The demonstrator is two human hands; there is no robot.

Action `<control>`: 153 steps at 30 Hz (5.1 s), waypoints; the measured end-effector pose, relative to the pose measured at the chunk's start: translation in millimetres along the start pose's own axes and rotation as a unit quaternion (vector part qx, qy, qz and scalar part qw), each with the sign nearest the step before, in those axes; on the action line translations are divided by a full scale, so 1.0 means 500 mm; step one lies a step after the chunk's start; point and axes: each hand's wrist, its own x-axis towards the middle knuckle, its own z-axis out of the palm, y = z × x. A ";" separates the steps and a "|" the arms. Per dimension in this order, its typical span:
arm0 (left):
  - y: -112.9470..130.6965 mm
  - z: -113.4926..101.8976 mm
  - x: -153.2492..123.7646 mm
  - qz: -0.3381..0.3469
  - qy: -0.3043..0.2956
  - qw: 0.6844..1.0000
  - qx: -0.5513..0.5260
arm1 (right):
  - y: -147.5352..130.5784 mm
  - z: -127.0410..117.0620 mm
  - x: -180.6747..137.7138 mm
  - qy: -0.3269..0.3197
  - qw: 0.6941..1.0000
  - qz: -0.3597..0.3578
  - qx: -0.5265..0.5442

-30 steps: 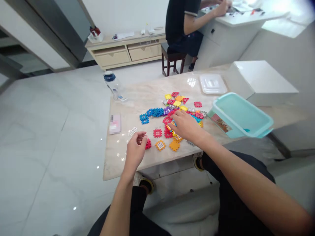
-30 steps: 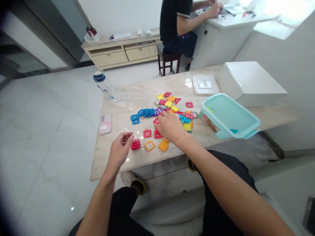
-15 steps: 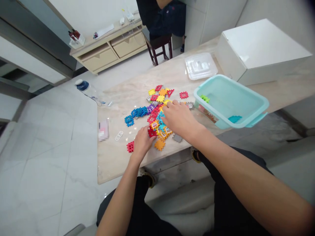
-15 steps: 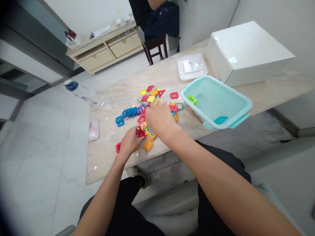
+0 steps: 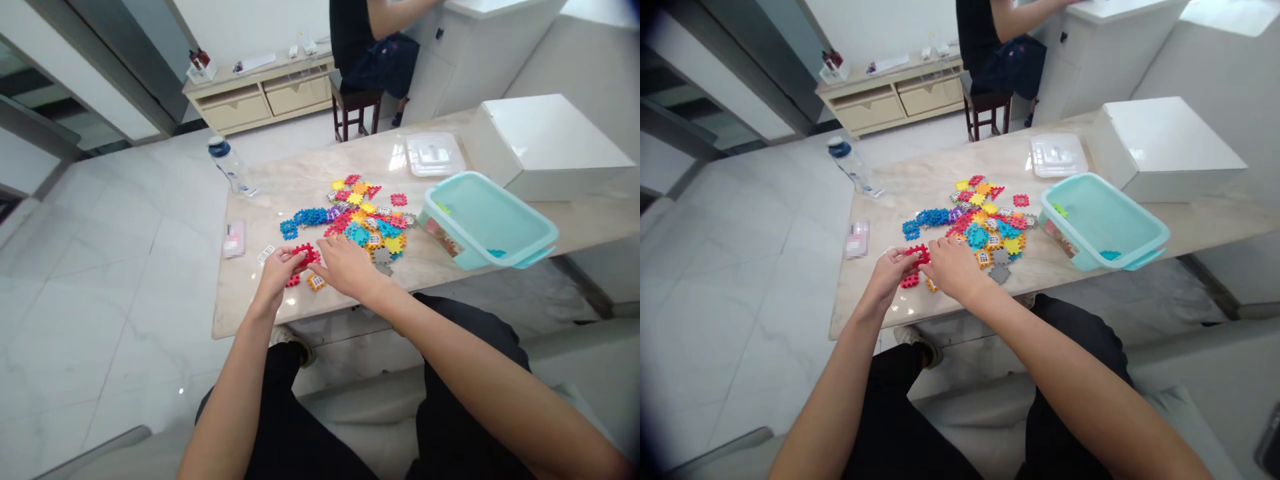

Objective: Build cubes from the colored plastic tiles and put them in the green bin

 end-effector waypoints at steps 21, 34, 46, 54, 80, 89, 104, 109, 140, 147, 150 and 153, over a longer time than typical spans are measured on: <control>0.014 -0.178 -0.017 0.010 0.188 0.939 -0.288 | -0.060 0.118 0.107 0.036 0.984 -0.068 0.163; 0.008 -0.212 -0.035 0.061 0.073 0.993 -0.071 | -0.098 0.112 0.127 0.031 0.960 -0.179 0.212; 0.042 -0.100 -0.036 0.042 -0.001 0.999 -0.006 | -0.008 0.071 0.082 0.072 0.963 -0.175 0.192; 0.054 -0.216 -0.007 0.045 0.289 0.909 -0.297 | -0.002 0.114 0.083 -0.023 0.982 -0.141 0.121; -0.023 -0.240 -0.062 -0.081 0.181 0.896 -0.398 | -0.094 0.205 0.114 -0.141 0.984 -0.107 0.017; -0.004 -0.230 -0.072 -0.078 0.175 0.890 -0.413 | -0.092 0.219 0.120 -0.141 0.986 -0.088 0.018; -0.001 -0.233 -0.076 -0.085 0.176 0.882 -0.428 | -0.089 0.208 0.123 -0.159 0.983 -0.093 -0.003; 0.003 -0.228 -0.075 -0.087 0.173 0.883 -0.427 | -0.090 0.201 0.123 -0.175 0.980 -0.091 -0.025; -0.006 -0.069 0.005 0.175 -0.010 0.881 0.439 | 0.149 -0.014 0.033 0.048 0.996 0.067 -0.039; -0.025 0.018 0.060 0.154 -0.084 0.783 0.597 | 0.173 -0.036 0.012 0.048 0.997 0.053 -0.021; -0.031 0.026 0.081 0.141 -0.102 0.770 0.614 | 0.185 -0.042 0.012 0.064 0.996 0.057 -0.021; -0.035 0.029 0.095 0.123 -0.101 0.762 0.627 | 0.191 -0.046 0.010 0.067 0.996 0.058 -0.014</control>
